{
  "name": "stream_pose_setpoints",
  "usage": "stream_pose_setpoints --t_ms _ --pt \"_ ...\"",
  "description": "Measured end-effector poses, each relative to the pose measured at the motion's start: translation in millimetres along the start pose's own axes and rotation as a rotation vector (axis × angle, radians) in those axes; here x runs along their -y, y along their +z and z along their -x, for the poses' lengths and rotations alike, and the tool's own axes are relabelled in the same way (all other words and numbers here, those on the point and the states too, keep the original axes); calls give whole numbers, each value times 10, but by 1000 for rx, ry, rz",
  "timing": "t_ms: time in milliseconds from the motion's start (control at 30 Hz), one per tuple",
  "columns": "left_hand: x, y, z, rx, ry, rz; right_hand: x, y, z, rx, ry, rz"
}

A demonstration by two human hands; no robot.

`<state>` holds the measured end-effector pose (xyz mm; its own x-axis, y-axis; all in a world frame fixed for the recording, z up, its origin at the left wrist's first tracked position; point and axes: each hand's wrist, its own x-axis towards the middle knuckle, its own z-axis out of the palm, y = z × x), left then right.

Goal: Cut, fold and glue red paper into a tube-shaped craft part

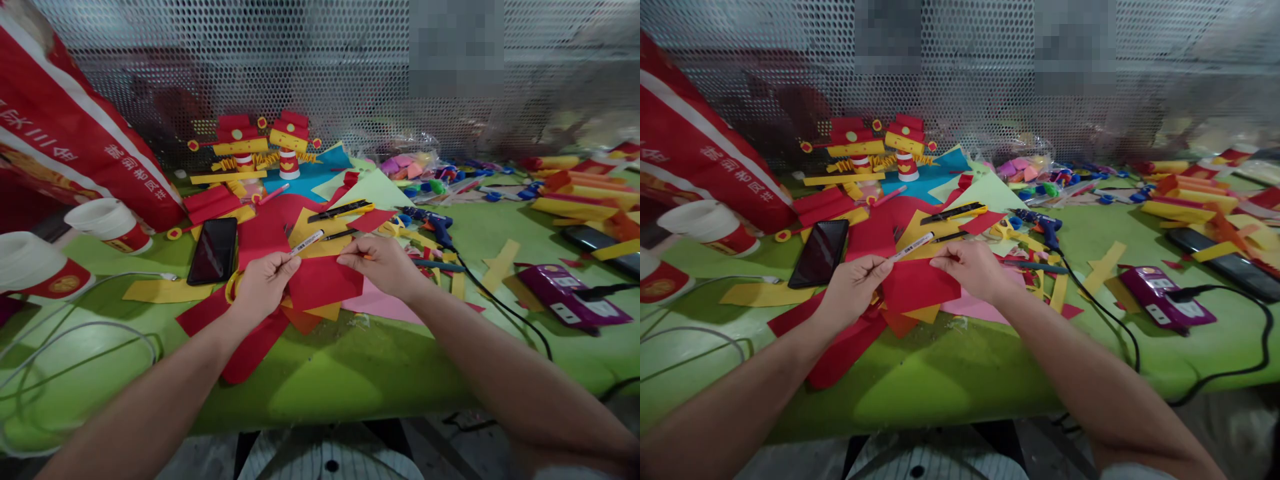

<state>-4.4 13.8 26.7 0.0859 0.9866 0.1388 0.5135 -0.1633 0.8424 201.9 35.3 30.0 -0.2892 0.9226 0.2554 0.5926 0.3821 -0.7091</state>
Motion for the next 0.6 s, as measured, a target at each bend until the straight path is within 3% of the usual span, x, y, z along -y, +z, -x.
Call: stream_pose_setpoints --t_ms 333,600 --pt "131 73 -30 67 -192 320 21 1 21 -7 -21 62" --pt "79 34 -59 88 -49 115 50 28 44 90 7 17"
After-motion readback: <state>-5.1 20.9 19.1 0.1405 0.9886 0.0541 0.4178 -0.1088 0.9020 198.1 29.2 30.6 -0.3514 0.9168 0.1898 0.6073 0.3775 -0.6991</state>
